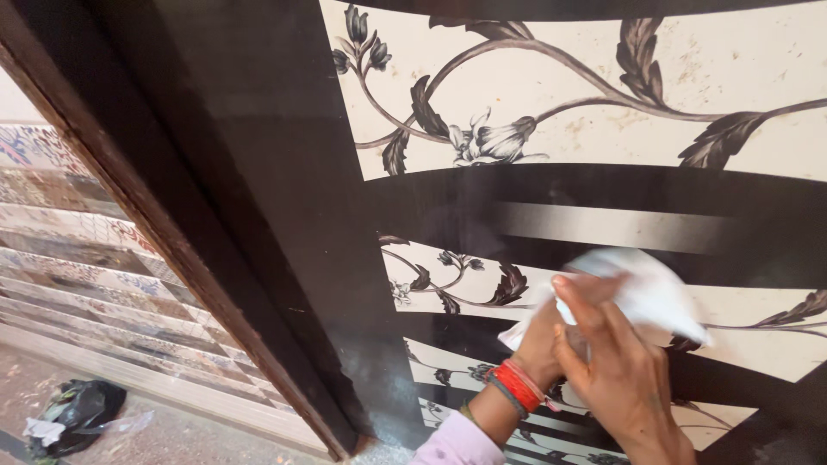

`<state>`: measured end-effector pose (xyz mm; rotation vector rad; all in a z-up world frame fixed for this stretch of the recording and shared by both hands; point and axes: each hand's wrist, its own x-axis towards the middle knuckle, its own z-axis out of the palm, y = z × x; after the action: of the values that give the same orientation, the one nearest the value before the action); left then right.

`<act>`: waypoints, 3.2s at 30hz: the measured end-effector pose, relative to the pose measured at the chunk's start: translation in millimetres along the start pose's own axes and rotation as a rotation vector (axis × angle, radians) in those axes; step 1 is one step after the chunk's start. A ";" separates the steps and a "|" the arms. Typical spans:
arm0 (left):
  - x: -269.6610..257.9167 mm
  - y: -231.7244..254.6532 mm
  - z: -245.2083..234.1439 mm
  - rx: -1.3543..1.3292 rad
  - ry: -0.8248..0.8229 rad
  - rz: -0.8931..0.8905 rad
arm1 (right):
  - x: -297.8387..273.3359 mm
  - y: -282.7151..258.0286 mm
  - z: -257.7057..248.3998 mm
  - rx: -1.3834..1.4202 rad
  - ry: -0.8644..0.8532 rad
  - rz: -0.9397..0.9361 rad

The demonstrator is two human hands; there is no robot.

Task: The person repeatedly sprays a clear liquid onto a dark surface with a floral pattern and wipes it with a white cloth. The person alternates between spraying and wiping across the same area multiple times.

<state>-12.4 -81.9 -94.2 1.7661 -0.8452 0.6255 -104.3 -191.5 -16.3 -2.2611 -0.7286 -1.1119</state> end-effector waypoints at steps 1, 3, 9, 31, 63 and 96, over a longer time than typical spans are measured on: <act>1.9 -5.7 0.5 0.345 -0.126 0.121 | 1.4 3.7 1.3 -0.011 0.032 0.005; 4.2 -9.8 -24.2 0.604 -0.109 0.255 | 6.6 20.2 -1.9 -0.038 0.097 0.014; 26.8 4.0 -183.3 0.932 0.921 -0.111 | 6.0 48.8 -22.0 0.041 0.269 0.297; 39.8 24.4 -180.5 0.708 1.108 -0.100 | 12.9 8.7 -31.6 0.443 0.019 0.199; 140.0 87.0 -183.5 0.967 0.413 0.257 | 107.6 -65.7 -8.6 0.094 0.214 -0.107; 63.7 3.0 -212.9 0.021 0.842 0.156 | 142.0 -158.1 42.8 0.235 0.070 -0.320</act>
<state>20.4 102.6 25.4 1.2616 -0.3783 1.3524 -111.1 -15.5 110.2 -1.9434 -1.1580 -1.1715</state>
